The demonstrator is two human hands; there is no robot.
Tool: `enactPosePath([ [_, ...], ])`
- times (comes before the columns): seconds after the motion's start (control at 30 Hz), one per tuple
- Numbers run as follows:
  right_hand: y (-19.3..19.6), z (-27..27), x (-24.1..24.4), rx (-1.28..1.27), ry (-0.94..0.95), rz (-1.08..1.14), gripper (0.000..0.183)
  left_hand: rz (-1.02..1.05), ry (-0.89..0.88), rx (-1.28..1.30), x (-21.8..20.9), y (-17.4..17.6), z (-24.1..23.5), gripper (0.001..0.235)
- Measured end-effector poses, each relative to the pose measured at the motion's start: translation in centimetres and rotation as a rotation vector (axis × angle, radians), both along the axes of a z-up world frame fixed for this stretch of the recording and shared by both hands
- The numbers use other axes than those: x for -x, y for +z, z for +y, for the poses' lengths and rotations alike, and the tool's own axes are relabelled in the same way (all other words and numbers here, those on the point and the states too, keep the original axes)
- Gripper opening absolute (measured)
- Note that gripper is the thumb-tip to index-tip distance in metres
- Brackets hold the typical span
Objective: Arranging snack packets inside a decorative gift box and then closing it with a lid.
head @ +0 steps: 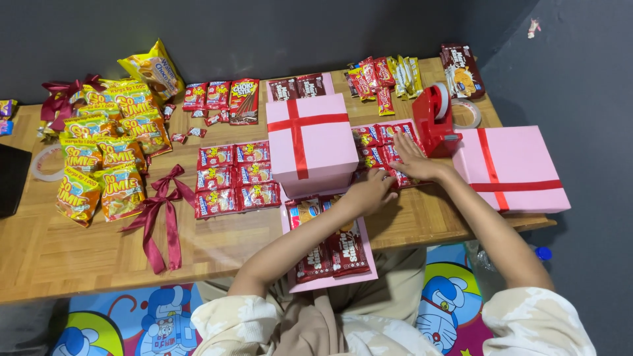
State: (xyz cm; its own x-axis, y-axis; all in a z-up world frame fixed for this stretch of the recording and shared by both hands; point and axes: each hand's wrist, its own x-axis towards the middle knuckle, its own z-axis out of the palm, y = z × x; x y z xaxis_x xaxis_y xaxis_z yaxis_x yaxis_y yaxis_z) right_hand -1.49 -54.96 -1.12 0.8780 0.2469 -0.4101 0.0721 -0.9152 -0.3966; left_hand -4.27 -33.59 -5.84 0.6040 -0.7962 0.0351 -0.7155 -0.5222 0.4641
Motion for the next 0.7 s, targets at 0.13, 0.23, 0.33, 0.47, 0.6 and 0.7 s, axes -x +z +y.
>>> enactPosePath([
  [0.13, -1.9, -1.0, -0.7, 0.086, 0.021, -0.073, 0.092, -0.004, -0.024, 0.045, 0.1, 5.7, 2.3, 0.047],
  [0.23, -2.4, -1.3, -1.8, 0.186, 0.045, -0.034, 0.09, 0.046, -0.115, 0.259, 1.4, 12.7, 5.4, 0.046],
  [0.33, -3.9, -1.9, -4.7, 0.196, 0.018, 0.019, 0.104, 0.033, -0.185, 0.353, 1.6, 17.8, 8.1, 0.041],
  [0.47, 0.3, 2.2, -6.6, 0.109, -0.003, -0.131, 0.093, 0.095, -0.159, 0.513, 0.6, 24.1, 11.7, 0.042],
  [0.6, 0.4, 5.7, -11.4, -0.046, 0.064, -0.403, 0.071, -0.028, -0.072, 0.609, -6.1, 24.5, 14.7, 0.033],
  [0.7, -2.4, 7.2, -16.4, -0.348, 0.197, -0.569, 0.058, 0.09, 0.022, 0.672, -10.5, 22.3, 17.3, 0.03],
])
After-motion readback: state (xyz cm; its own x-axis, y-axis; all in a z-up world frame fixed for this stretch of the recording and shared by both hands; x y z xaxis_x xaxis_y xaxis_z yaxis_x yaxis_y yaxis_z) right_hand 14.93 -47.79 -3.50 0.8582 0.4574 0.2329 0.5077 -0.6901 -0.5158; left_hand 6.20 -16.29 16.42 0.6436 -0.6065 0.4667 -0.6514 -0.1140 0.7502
